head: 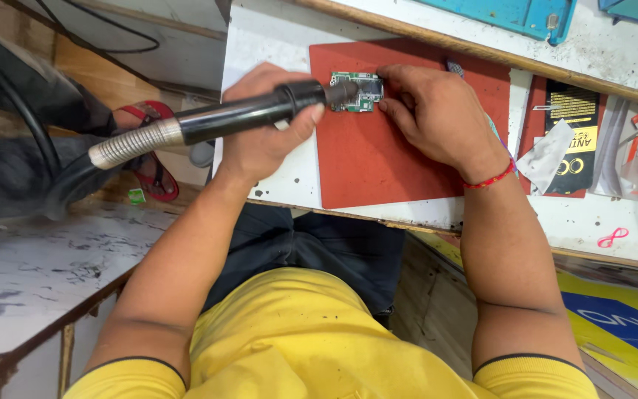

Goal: The person uses a hot air gun to apply heat to a small green circuit board placed on a red mat. They hold the board steady with their left hand while directing the hot air nozzle with their right hand, moving the tool across different components on the board.

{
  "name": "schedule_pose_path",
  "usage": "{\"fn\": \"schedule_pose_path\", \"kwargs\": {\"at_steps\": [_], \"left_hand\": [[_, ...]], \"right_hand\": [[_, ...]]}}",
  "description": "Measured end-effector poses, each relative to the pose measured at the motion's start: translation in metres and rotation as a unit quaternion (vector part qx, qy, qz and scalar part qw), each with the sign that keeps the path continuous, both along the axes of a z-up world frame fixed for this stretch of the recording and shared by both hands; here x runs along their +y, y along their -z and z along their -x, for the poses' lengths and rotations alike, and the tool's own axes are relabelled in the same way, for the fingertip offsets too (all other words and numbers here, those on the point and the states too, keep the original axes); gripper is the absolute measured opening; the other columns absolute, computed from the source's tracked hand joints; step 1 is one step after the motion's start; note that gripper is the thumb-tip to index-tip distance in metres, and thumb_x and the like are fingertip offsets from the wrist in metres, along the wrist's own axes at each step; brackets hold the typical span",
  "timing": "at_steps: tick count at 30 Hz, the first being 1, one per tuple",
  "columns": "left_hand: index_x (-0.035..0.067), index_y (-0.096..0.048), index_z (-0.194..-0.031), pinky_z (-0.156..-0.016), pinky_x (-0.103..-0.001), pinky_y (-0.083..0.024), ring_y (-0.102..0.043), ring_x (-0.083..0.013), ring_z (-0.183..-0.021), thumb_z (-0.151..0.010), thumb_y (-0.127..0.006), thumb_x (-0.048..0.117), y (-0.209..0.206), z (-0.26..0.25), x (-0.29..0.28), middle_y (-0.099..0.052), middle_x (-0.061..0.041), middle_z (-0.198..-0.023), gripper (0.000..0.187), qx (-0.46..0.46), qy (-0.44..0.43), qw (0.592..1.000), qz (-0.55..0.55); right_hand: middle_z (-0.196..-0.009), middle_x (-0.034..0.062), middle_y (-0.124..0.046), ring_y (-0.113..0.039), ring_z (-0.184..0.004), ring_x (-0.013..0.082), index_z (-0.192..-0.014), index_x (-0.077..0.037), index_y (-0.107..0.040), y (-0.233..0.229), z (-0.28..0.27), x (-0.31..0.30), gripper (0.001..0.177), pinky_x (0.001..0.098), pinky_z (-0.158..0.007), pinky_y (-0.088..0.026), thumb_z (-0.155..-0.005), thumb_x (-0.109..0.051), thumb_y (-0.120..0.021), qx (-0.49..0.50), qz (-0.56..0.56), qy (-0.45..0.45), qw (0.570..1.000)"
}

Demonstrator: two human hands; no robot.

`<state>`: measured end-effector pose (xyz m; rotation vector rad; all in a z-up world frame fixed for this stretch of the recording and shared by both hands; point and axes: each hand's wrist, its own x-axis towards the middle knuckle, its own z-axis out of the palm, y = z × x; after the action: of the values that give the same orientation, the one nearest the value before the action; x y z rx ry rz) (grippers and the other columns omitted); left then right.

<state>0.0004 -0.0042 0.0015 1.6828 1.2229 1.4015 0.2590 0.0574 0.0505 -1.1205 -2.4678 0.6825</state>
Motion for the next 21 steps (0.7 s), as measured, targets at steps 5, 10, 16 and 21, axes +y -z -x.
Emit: {"fn": "schedule_pose_path", "kwargs": {"at_steps": [5,10,16,21], "left_hand": [[0.004,-0.073,-0.111,-0.084,-0.033,-0.059,-0.071,-0.0202,-0.092,-0.092,-0.082,0.030,0.0012,-0.0029,-0.0007,-0.071,-0.009,-0.101,0.033,-0.019,-0.007,1.000,0.007],[0.006,-0.074,-0.110,-0.087,-0.035,-0.059,-0.071,-0.0214,-0.093,-0.093,-0.082,0.030,0.0062,-0.0042,0.0017,-0.073,-0.006,-0.100,0.031,0.019,0.036,0.999,-0.029],[0.005,-0.074,-0.111,-0.086,-0.035,-0.058,-0.070,-0.0214,-0.093,-0.094,-0.082,0.030,0.0029,-0.0013,0.0002,-0.072,-0.008,-0.099,0.031,0.023,0.030,0.999,-0.014],[0.004,-0.073,-0.112,-0.083,-0.032,-0.058,-0.070,-0.0191,-0.090,-0.094,-0.081,0.029,-0.0020,-0.0034,0.0000,-0.071,-0.008,-0.100,0.033,-0.002,-0.025,0.999,0.024]], "right_hand": [[-0.092,0.0176,-0.070,-0.067,-0.080,0.0361,-0.128,-0.002,-0.067,-0.0026,0.0015,-0.0004,0.036,0.0445,-0.069,-0.052,-0.093,-0.012,-0.075,-0.039,0.016,0.024,0.999],[-0.093,0.0169,-0.071,-0.067,-0.082,0.0362,-0.128,-0.003,-0.067,-0.0035,0.0022,-0.0004,0.036,0.0448,-0.069,-0.052,-0.094,-0.012,-0.074,-0.043,0.010,0.025,0.999],[-0.092,0.0168,-0.070,-0.067,-0.081,0.0360,-0.128,-0.003,-0.067,-0.0027,0.0007,-0.0017,0.036,0.0452,-0.069,-0.052,-0.094,-0.014,-0.075,-0.049,0.013,0.032,0.998],[-0.094,0.0171,-0.071,-0.068,-0.082,0.0360,-0.127,-0.003,-0.068,-0.0015,-0.0003,-0.0015,0.035,0.0452,-0.069,-0.052,-0.094,-0.014,-0.075,-0.044,0.007,0.026,0.999]]}}
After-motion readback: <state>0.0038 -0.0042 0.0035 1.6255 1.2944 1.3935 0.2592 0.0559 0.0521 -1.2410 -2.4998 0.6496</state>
